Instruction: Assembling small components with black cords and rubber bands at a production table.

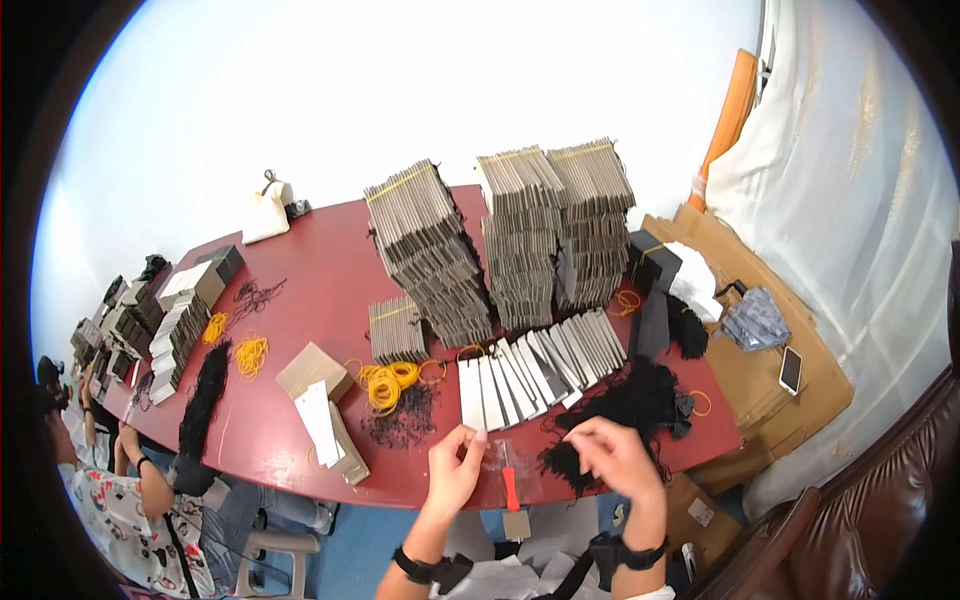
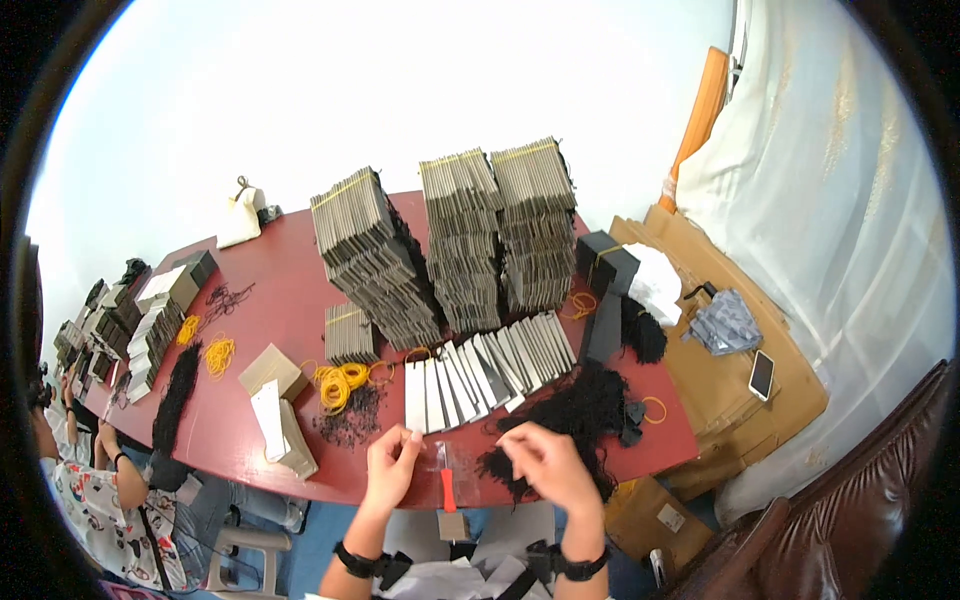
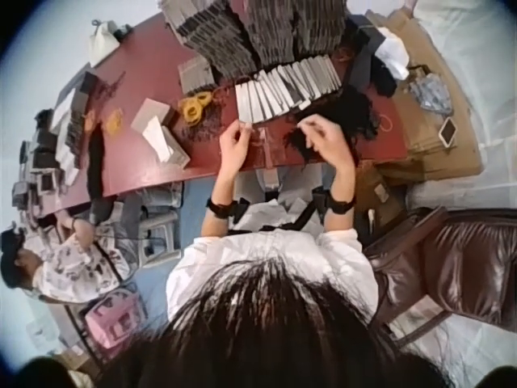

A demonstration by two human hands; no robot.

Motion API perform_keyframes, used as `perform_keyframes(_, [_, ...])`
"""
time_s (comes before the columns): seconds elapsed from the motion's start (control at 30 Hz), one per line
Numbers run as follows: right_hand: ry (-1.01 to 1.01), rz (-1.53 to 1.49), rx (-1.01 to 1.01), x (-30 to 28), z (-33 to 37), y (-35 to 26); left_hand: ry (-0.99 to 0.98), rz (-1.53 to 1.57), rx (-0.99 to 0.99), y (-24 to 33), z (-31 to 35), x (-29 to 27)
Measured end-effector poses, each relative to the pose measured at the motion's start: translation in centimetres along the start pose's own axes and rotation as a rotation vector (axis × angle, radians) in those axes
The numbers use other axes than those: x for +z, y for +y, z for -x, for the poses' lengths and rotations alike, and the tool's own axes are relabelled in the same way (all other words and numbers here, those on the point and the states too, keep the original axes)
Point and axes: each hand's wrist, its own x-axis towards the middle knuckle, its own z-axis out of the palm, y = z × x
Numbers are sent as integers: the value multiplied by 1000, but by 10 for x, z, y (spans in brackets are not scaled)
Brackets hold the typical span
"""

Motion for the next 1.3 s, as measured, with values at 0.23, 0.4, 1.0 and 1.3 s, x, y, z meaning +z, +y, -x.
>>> perform_keyframes(0.23, [261,277,-118,61,-20,39,141,41,-33,-21,4,-1])
perform_keyframes(0.4, [391,480,-142,67,-25,44,228,53,-28,-21,14,-5])
perform_keyframes(1.0, [414,570,-148,68,-21,40,190,-49,-31,-15,16,-9])
perform_keyframes(1.3, [398,559,-146,68,-22,39,183,-66,-82,-12,16,-8])
